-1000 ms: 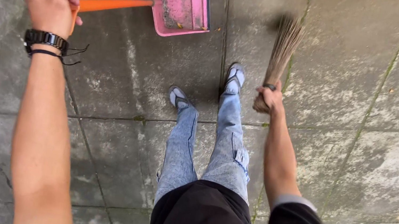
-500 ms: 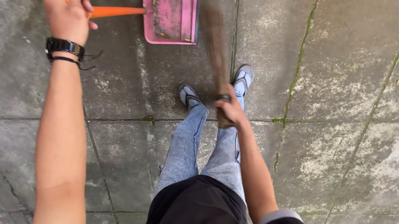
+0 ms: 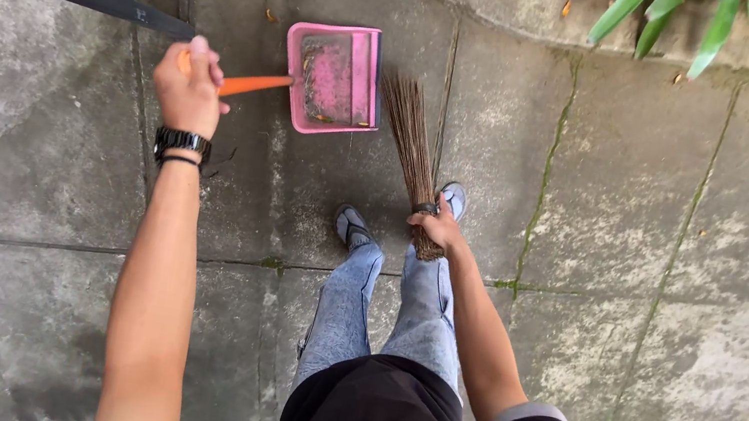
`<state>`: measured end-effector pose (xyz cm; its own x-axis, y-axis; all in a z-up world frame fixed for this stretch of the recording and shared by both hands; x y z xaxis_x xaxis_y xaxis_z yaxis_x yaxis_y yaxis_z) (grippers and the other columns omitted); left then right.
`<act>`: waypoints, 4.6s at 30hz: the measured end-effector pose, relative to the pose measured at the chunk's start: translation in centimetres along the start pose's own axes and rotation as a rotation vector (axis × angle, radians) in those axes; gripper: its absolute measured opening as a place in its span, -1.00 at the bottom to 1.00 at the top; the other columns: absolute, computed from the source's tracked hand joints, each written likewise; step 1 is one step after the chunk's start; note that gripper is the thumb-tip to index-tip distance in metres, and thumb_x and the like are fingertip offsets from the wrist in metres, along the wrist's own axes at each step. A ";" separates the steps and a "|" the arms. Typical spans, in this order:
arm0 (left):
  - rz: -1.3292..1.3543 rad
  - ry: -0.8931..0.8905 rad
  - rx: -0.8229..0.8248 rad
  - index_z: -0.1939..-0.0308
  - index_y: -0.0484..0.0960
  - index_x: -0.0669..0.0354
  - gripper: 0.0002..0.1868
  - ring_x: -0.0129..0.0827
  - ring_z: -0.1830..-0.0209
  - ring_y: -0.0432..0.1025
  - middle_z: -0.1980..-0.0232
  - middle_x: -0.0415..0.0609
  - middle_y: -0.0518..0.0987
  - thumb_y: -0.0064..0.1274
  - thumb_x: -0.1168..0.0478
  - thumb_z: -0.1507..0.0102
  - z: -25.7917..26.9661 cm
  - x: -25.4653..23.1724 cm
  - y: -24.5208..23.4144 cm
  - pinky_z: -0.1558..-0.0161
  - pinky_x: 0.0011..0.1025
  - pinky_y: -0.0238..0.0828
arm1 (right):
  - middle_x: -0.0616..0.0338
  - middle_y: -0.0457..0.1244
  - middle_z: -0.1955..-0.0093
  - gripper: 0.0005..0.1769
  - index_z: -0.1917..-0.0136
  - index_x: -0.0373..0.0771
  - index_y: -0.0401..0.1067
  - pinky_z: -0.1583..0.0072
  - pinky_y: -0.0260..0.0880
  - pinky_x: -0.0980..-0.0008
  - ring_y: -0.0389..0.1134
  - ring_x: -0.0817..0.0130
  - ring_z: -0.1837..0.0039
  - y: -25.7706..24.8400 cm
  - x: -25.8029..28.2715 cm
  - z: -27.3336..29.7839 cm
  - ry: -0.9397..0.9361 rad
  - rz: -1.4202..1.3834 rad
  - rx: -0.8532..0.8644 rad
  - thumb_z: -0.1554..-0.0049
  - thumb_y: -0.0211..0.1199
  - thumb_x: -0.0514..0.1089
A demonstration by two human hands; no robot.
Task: Sweeping an outdoor concrete area to collect leaves and debris into a dustpan.
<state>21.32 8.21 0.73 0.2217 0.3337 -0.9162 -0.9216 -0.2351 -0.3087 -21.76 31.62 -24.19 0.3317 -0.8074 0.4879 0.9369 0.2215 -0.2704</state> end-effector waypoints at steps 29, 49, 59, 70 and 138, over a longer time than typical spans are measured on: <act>0.118 -0.286 -0.483 0.15 0.45 0.18 -0.65 -0.52 0.52 0.39 0.38 -0.18 0.47 -0.12 0.01 -0.58 -3.5 1.6 -11.5 0.58 -0.42 0.47 | -0.16 0.27 -0.38 0.21 -0.67 0.07 -0.12 -0.34 0.34 0.14 0.32 -0.02 -0.38 -6.5 24.1 -15.5 -0.155 0.586 0.188 0.13 0.41 0.07; 0.099 -0.269 -0.623 0.09 0.43 0.19 -0.67 -0.53 0.43 0.42 0.33 -0.17 0.48 -0.13 0.02 -0.62 -0.8 4.0 -15.0 0.52 -0.42 0.49 | -0.10 0.40 -0.19 0.15 -0.66 0.18 -0.04 -0.25 0.43 0.12 0.44 0.01 -0.23 0.6 27.9 -20.5 -0.082 0.721 0.167 0.11 0.43 0.01; 0.179 -0.337 -0.692 0.15 0.44 0.18 -0.67 -0.48 0.50 0.39 0.37 -0.15 0.48 -0.13 0.03 -0.58 3.7 5.7 -19.0 0.57 -0.39 0.43 | -0.33 0.33 -0.24 0.29 -0.73 0.06 -0.26 -0.31 0.36 -0.05 0.35 -0.31 -0.27 -0.6 32.0 -17.3 -0.357 1.012 0.195 0.09 0.38 0.08; 0.223 -0.411 -0.884 0.16 0.45 0.20 -0.66 -0.51 0.53 0.37 0.42 -0.17 0.46 -0.14 0.01 -0.55 4.1 7.7 -18.5 0.59 -0.39 0.48 | -0.37 0.29 -0.25 0.15 -0.57 -0.23 -0.16 -0.29 0.35 -0.02 0.33 -0.28 -0.29 8.5 20.6 -31.5 -0.439 1.294 0.229 -0.02 0.38 0.30; 0.425 -0.187 0.131 0.18 0.38 0.11 -0.77 -0.21 0.16 0.59 0.08 0.16 0.66 -0.37 0.47 -0.27 -4.3 -11.0 3.0 0.35 0.02 0.71 | -0.02 0.35 0.27 -0.60 0.06 -0.41 0.48 0.30 0.46 0.19 0.44 0.17 0.33 -14.0 12.0 14.8 0.072 -0.580 -0.170 -0.03 0.40 -0.02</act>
<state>17.49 -0.03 8.76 -0.2329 0.3943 -0.8890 -0.9533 -0.2731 0.1286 -29.24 26.89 -2.26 -0.2410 -0.8067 0.5396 0.9299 -0.3511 -0.1095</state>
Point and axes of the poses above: each hand's wrist, its own z-axis away from the middle knuckle, its own y-axis out of the palm, x = y × z, the point moved 1 cm from there along -z, towards the middle knuckle
